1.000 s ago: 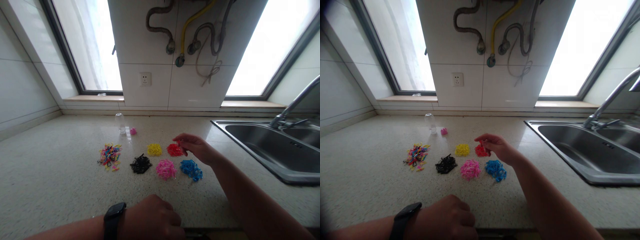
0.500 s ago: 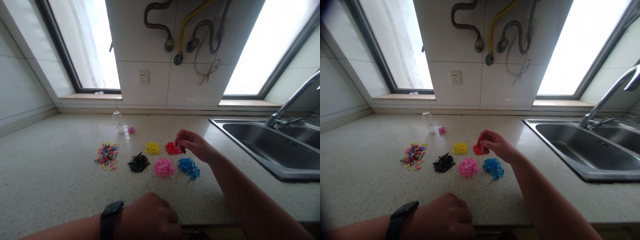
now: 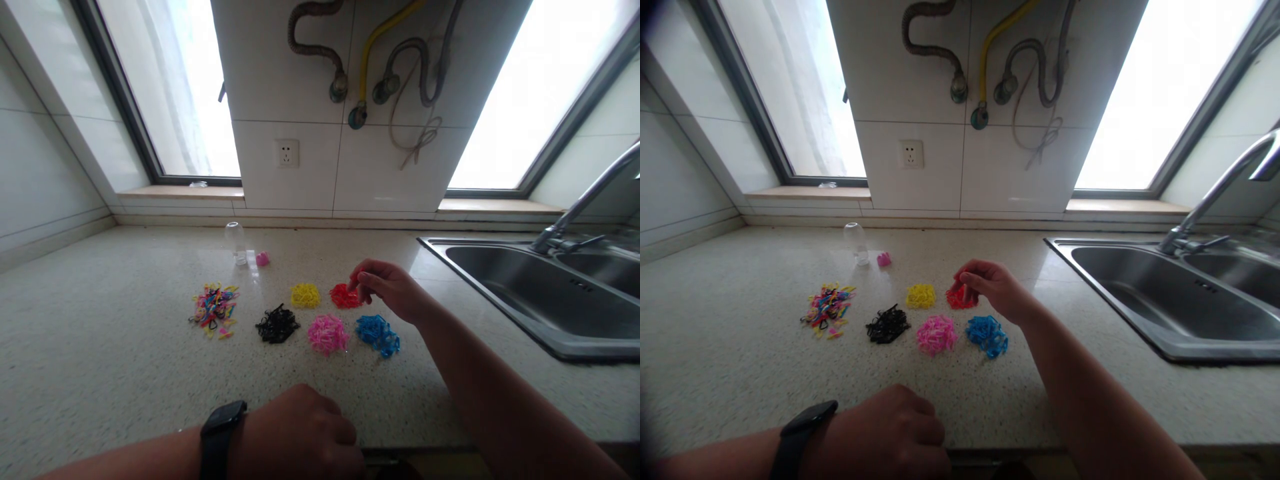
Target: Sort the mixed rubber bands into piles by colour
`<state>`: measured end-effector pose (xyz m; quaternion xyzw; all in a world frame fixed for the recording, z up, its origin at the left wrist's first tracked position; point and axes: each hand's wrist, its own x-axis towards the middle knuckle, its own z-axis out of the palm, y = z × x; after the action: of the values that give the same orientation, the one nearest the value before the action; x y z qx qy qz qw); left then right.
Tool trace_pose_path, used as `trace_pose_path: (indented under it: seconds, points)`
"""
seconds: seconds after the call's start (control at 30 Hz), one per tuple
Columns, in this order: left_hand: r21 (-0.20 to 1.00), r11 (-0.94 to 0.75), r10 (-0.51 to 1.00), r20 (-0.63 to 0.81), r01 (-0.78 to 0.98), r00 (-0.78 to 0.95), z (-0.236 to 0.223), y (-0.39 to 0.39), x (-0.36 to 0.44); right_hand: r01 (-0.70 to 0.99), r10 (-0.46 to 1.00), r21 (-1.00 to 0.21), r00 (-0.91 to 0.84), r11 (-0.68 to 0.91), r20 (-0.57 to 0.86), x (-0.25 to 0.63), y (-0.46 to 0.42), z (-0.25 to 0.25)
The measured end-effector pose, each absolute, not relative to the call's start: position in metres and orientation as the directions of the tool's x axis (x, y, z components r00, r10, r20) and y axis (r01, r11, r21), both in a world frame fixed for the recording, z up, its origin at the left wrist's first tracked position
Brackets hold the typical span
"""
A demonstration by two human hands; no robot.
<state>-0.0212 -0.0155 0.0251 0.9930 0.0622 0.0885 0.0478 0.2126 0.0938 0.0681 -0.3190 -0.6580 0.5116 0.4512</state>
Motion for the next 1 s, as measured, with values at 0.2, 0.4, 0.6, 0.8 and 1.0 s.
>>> trace_pose_path:
  seconds: [0.2, 0.4, 0.6, 0.8, 1.0]
  points:
    - [0.101, -0.988, 0.135, 0.169, 0.119, 0.976, 0.024, -0.016, -0.021, -0.042, 0.891, -0.967, -0.380, 0.253, 0.250, 0.212, 0.094, 0.068]
    - [0.113, -0.986, 0.135, 0.143, 0.120, 0.980, 0.028, -0.016, -0.021, 0.041, 0.910, -0.961, -0.336, 0.273, 0.244, 0.212, 0.095, 0.068]
    - [0.098, -0.988, 0.133, 0.182, 0.116, 0.974, 0.026, -0.016, -0.021, 0.287, 0.922, -0.896, -0.290, 0.339, 0.256, 0.214, 0.105, 0.057]
    - [0.110, -0.987, 0.135, 0.221, 0.113, 0.966, 0.027, -0.016, -0.022, 0.665, 0.897, -0.603, -0.312, 0.442, 0.313, 0.213, 0.117, 0.043]
    - [0.108, -0.988, 0.134, 0.212, 0.113, 0.968, 0.028, -0.016, -0.022, 0.848, 0.903, -0.338, -0.322, 0.408, 0.283, 0.211, 0.125, 0.039]
